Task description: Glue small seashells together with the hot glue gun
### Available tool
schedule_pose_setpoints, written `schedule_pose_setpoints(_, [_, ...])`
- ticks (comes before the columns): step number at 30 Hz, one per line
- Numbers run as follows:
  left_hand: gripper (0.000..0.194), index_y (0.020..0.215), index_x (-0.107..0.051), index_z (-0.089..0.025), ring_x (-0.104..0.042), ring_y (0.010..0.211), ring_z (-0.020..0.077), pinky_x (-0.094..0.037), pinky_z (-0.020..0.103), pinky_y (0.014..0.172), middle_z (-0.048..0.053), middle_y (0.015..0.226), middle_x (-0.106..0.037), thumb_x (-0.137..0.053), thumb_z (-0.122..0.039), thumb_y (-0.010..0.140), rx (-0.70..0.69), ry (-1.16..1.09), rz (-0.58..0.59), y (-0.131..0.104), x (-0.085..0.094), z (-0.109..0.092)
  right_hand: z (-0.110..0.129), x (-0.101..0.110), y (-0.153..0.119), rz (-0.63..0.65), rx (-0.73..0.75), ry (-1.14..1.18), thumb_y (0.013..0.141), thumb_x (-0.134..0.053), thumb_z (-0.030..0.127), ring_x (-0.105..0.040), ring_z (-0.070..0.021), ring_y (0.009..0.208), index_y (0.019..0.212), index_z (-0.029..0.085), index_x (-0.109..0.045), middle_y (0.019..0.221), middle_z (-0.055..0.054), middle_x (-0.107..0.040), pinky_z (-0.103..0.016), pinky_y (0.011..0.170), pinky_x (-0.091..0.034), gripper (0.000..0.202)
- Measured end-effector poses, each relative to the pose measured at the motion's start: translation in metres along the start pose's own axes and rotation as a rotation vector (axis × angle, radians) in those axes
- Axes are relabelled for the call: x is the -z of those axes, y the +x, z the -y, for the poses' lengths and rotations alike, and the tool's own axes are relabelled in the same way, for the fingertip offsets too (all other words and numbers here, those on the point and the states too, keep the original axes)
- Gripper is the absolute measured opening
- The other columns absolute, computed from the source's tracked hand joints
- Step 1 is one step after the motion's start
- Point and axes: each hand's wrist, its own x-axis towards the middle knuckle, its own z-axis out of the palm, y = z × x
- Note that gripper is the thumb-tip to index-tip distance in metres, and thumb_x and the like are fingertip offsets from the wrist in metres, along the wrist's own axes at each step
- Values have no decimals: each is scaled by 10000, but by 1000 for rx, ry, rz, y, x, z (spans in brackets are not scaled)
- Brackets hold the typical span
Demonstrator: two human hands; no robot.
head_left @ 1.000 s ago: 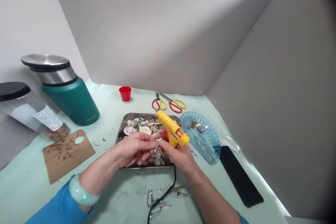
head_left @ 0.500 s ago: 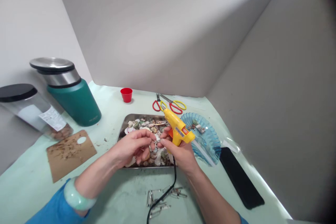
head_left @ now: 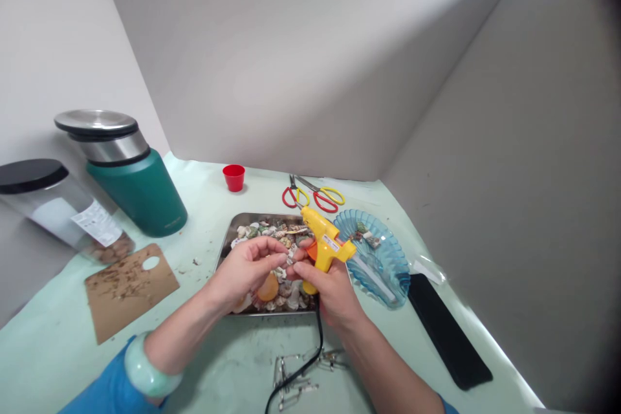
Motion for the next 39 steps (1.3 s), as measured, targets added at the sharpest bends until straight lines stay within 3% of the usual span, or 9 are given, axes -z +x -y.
schedule_pose_setpoints(4, [297, 778, -567, -146, -254, 290, -1, -126, 156, 311, -24, 560, -619, -693, -405, 706, 25, -92, 7, 4, 1, 9, -3, 0, 1, 12, 10, 6, 664, -741, 173, -645, -133, 646, 952, 206, -562, 770, 37, -616, -287, 658, -546, 340])
schedule_pose_setpoints(8, [284, 787, -593, -138, -260, 315, -1, -127, 160, 335, -25, 562, -607, -730, -363, 679, 14, -151, 22, 7, 1, 18, -3, -1, 1, -2, 45, -37, 674, -732, 178, -627, -128, 633, 941, 215, -550, 758, 44, -606, -283, 641, -538, 326])
schedule_pose_setpoints(16, [224, 760, -540, -159, -200, 281, 7, -124, 141, 315, -127, 343, -357, -684, -330, 764, 29, -287, 148, 4, 4, 15, -4, 3, 1, -10, 96, -107, 724, -698, 231, -574, -112, 598, 954, 227, -559, 766, 38, -607, -229, 525, -479, 269])
schedule_pose_setpoints(19, [181, 802, -549, -149, -237, 274, 3, -154, 134, 314, -110, 378, -423, -678, -274, 777, 49, -331, 254, 4, 5, 15, -4, 9, 4, -10, 122, -183, 742, -686, 233, -569, -114, 598, 977, 236, -564, 827, 19, -647, -235, 530, -463, 265])
schedule_pose_setpoints(23, [180, 891, -539, -161, -286, 288, -10, -189, 131, 318, -49, 576, -592, -672, -212, 780, 93, -433, 343, 5, 5, 18, -8, 17, 7, 69, 95, -269, 765, -671, 257, -577, -130, 630, 1006, 241, -586, 917, -4, -664, -271, 584, -465, 256])
schedule_pose_setpoints(29, [216, 977, -576, -137, -248, 317, -25, -148, 123, 325, -20, 640, -592, -659, -178, 781, 170, -523, 444, 5, 5, 22, -7, 15, 4, 99, 24, -237, 747, -688, 298, -603, -152, 654, 1048, 232, -582, 835, 4, -646, -287, 618, -478, 326])
schedule_pose_setpoints(34, [172, 920, -568, -148, -255, 306, -16, -172, 130, 322, -35, 616, -585, -650, -216, 786, 161, -525, 393, 4, 4, 20, -3, 9, 3, 93, 7, -167, 731, -705, 268, -591, -125, 605, 982, 220, -580, 780, 25, -628, -248, 556, -466, 285])
schedule_pose_setpoints(39, [235, 874, -539, -154, -353, 301, -2, -238, 152, 324, -10, 711, -646, -700, -250, 731, 94, -333, 253, 3, 2, 18, -3, 9, 6, 8, 84, -137, 717, -712, 238, -514, -93, 516, 956, 226, -555, 701, 53, -581, -221, 485, -430, 286])
